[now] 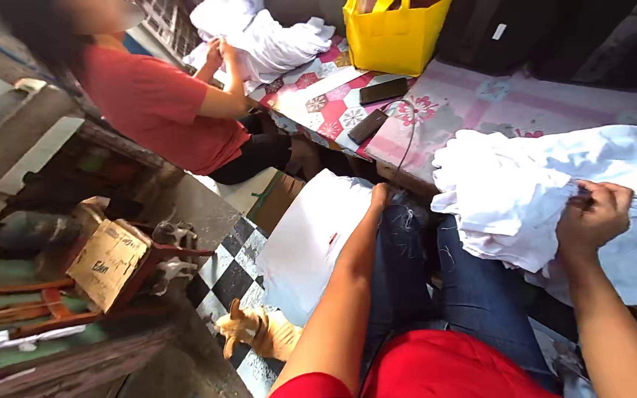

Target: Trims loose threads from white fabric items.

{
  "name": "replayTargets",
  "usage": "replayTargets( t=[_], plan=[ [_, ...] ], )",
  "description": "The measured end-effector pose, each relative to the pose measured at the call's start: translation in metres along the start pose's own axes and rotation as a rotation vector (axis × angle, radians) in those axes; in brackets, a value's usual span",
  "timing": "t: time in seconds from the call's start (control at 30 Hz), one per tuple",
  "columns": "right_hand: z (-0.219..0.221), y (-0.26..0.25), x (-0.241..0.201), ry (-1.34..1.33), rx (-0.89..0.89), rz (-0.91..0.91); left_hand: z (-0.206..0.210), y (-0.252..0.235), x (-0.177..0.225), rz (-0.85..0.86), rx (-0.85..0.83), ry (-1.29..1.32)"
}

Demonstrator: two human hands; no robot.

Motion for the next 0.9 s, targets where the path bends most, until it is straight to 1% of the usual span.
replayTargets(
  t=[0.03,0.07,0.1,0.13,0.17,0.23,0.27,0.3,0.37,0.43,0.47,0.5,0.53,0.57,0.63,0.67,0.7,0.73,0.77,0.8,0.83,0.87,0.9],
  plan=[
    [0.000,0.000,-0.001,-0.006,-0.002,0.004,0.010,0.005,0.010,0.016,-0.121,-0.137],
    [-0.001,0.000,-0.001,-0.011,-0.001,0.009,0.015,0.014,0.030,-0.005,-0.228,-0.232],
    [-0.002,0.000,-0.001,-0.020,0.006,0.002,0.018,0.027,0.056,-0.096,-0.347,-0.271],
    [-0.002,0.000,0.000,-0.027,0.010,-0.004,0.023,0.034,0.071,-0.193,-0.421,-0.280],
    [-0.002,0.000,0.001,-0.032,0.007,-0.003,0.029,0.031,0.067,-0.179,-0.441,-0.250],
    [0.000,0.000,0.003,-0.045,-0.002,0.016,0.038,0.007,0.024,0.055,-0.325,-0.054],
    [0.001,0.000,0.002,-0.055,-0.012,0.027,0.037,0.003,0.010,0.101,-0.263,0.069],
    [0.001,0.000,0.002,-0.066,-0.013,0.034,0.034,0.006,0.003,0.098,-0.216,0.192],
    [-0.001,0.000,0.003,-0.091,0.011,0.020,0.013,0.033,0.002,0.002,-0.104,0.389],
    [-0.005,0.003,0.010,-0.156,0.001,0.029,-0.020,0.063,-0.007,-0.114,0.061,0.430],
    [-0.010,0.006,0.014,-0.201,-0.019,0.057,-0.039,0.080,-0.005,-0.141,0.136,0.363],
    [-0.018,0.011,0.017,-0.243,-0.033,0.098,-0.061,0.096,0.009,-0.126,0.192,0.261],
    [-0.026,0.018,0.021,-0.277,-0.055,0.150,-0.080,0.110,0.032,-0.066,0.236,0.159],
    [-0.034,0.026,0.022,-0.303,-0.081,0.192,-0.096,0.123,0.064,0.033,0.291,0.091],
    [-0.047,0.038,0.015,-0.364,-0.092,0.253,-0.111,0.147,0.142,0.320,0.400,0.043],
    [-0.051,0.045,0.007,-0.395,-0.091,0.262,-0.108,0.157,0.182,0.491,0.411,0.060],
    [-0.054,0.052,-0.004,-0.422,-0.097,0.250,-0.096,0.164,0.220,0.659,0.368,0.081],
    [-0.055,0.057,-0.017,-0.442,-0.105,0.220,-0.077,0.168,0.254,0.792,0.269,0.085],
    [-0.057,0.060,-0.030,-0.463,-0.108,0.171,-0.054,0.168,0.282,0.879,0.145,0.052],
    [-0.059,0.059,-0.041,-0.478,-0.094,0.113,-0.028,0.164,0.300,0.919,0.014,-0.015],
    [-0.064,0.054,-0.049,-0.474,-0.074,0.058,-0.003,0.156,0.307,0.921,-0.113,-0.108],
    [-0.071,0.043,-0.054,-0.449,-0.048,0.010,0.019,0.146,0.307,0.904,-0.211,-0.220],
    [-0.080,0.027,-0.055,-0.408,-0.014,-0.021,0.037,0.135,0.302,0.879,-0.272,-0.299]
  ],
)
Point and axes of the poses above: each hand's wrist, its own y-axis away from the middle knuckle, its own z-axis out of the palm, x = y × z, the point moved 10 cm from there along -y, towards the middle knuckle, and after that the axes turned 11 degrees about z, right-handed, at the moved point
